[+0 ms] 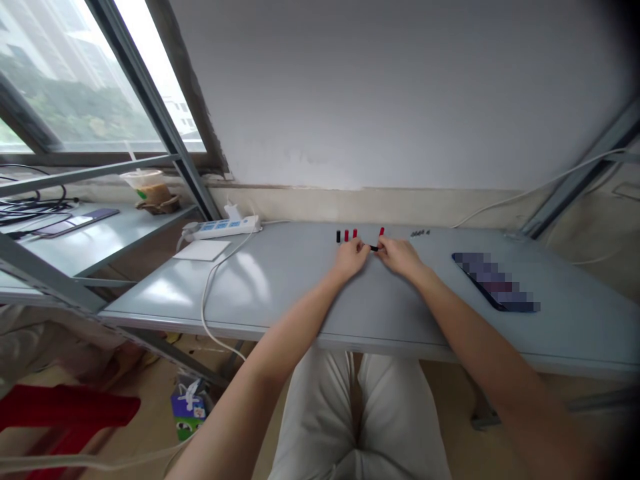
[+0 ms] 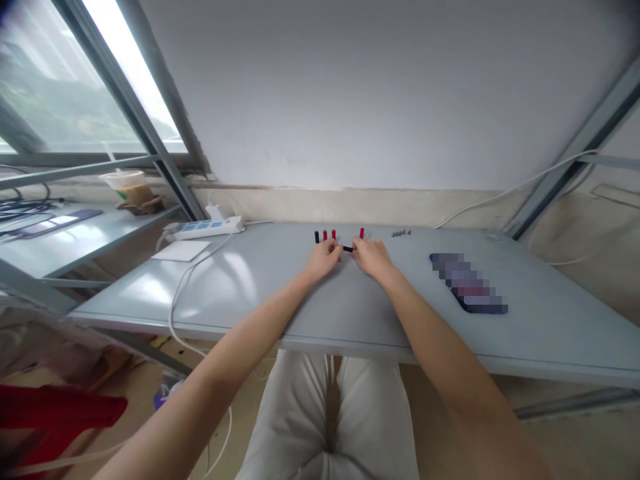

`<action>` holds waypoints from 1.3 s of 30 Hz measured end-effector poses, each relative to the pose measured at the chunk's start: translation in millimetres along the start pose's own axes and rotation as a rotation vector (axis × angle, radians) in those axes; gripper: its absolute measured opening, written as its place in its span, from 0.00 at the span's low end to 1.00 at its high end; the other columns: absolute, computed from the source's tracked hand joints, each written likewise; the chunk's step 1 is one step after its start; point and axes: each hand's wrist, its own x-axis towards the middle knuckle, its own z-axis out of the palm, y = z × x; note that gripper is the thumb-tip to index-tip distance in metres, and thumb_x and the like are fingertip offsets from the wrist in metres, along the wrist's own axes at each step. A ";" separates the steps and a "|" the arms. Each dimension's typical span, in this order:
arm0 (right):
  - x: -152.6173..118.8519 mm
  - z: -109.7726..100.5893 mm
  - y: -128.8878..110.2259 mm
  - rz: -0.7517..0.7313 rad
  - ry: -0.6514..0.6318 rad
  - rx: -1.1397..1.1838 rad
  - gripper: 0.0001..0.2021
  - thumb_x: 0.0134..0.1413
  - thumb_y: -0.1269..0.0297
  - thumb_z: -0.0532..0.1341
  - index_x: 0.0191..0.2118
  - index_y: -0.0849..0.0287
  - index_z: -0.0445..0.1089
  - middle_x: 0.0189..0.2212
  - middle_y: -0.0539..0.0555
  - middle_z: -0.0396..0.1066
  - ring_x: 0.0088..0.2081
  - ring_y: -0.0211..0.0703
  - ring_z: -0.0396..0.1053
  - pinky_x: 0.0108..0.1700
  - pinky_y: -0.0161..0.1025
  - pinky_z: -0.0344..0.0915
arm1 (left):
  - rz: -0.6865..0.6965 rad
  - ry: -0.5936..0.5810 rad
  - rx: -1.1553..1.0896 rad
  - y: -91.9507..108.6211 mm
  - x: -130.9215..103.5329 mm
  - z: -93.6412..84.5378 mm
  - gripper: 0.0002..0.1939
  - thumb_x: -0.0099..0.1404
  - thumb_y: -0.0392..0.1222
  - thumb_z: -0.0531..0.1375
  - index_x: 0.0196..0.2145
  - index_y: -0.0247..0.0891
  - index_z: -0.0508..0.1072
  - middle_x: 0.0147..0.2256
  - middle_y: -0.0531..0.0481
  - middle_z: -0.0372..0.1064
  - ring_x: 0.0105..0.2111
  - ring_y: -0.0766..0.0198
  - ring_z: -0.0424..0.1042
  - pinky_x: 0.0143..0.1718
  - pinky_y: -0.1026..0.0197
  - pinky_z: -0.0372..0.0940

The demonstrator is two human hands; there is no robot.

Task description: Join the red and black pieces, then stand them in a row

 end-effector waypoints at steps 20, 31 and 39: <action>-1.0 -1.1 -6.5 0.066 0.006 0.056 0.08 0.52 0.61 0.57 0.36 0.57 0.64 0.29 0.54 0.70 0.30 0.42 0.66 0.29 0.35 0.52 | -0.124 0.065 -0.140 -2.4 2.4 -1.3 0.22 0.64 0.44 0.44 0.17 0.36 0.64 0.17 0.48 0.64 0.24 0.64 0.67 0.29 0.63 0.59; -2.9 -2.0 1.6 0.133 -0.050 0.100 0.09 0.54 0.62 0.55 0.39 0.58 0.67 0.33 0.57 0.72 0.34 0.45 0.68 0.32 0.36 0.56 | -0.142 0.161 -0.124 -13.9 9.3 0.1 0.12 0.64 0.40 0.46 0.33 0.33 0.66 0.28 0.45 0.70 0.28 0.65 0.68 0.32 0.63 0.61; 0.2 8.2 4.2 -0.001 0.041 0.298 0.11 0.54 0.64 0.55 0.40 0.58 0.71 0.35 0.57 0.73 0.35 0.43 0.68 0.36 0.36 0.59 | 0.159 0.001 0.075 -13.9 1.3 5.6 0.08 0.62 0.39 0.52 0.37 0.35 0.67 0.33 0.46 0.71 0.31 0.65 0.68 0.36 0.62 0.61</action>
